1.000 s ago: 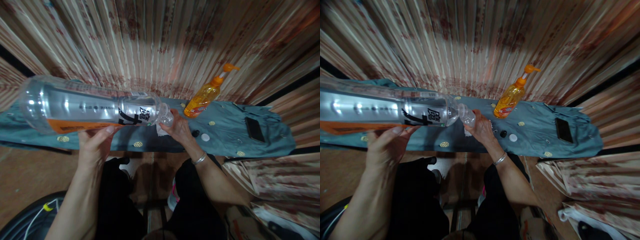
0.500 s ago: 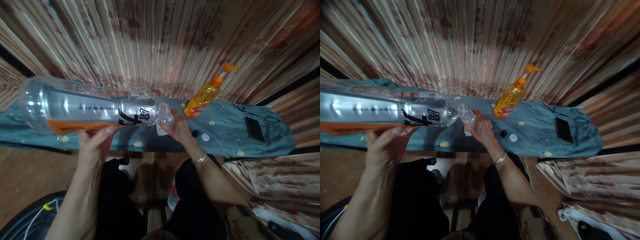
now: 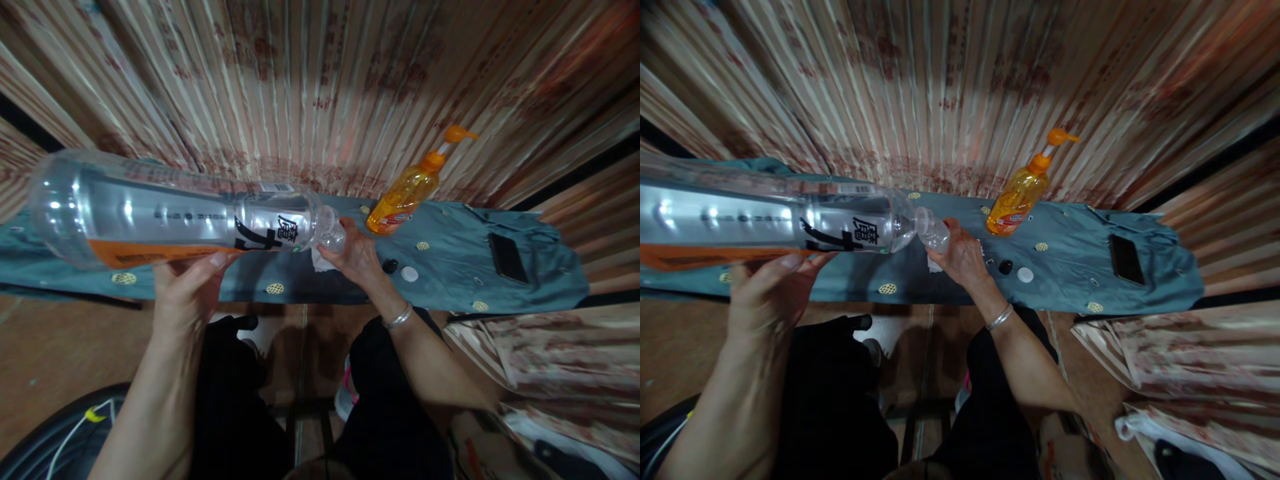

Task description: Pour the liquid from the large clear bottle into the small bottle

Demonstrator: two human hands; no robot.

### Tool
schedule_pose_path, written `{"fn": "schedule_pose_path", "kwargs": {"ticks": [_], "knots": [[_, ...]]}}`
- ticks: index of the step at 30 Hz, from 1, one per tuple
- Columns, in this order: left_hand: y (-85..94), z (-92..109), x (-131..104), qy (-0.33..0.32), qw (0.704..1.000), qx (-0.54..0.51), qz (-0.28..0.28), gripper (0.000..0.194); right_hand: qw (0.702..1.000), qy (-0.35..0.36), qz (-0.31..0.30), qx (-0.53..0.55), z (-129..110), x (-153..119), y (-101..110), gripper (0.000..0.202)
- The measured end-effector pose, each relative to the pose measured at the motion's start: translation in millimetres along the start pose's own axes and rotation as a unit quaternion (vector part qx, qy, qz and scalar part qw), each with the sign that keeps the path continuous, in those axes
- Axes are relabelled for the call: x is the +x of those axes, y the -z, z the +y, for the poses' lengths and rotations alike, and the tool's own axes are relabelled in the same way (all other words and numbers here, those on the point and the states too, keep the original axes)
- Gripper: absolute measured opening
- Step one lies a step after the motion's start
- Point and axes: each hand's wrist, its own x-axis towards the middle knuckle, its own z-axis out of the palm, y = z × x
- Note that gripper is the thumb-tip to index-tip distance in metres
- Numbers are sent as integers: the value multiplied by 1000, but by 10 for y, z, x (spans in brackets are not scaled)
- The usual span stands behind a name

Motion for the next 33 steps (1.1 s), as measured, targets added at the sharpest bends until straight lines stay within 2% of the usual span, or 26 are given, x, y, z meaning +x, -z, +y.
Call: {"fn": "schedule_pose_path", "kwargs": {"ticks": [15, 23, 33], "knots": [[10, -8, -1, 0, 999, 33, 3, 44, 1000, -1, -6, -16, -1, 7, -11, 61], [4, -8, 10, -2, 1000, 14, -2, 54, 1000, 5, 5, 2, 4, 1, -8, 58], [-14, 18, 13, -2, 1000, 11, -13, 53, 1000, 1, -12, -14, -11, 5, 10, 59]]}}
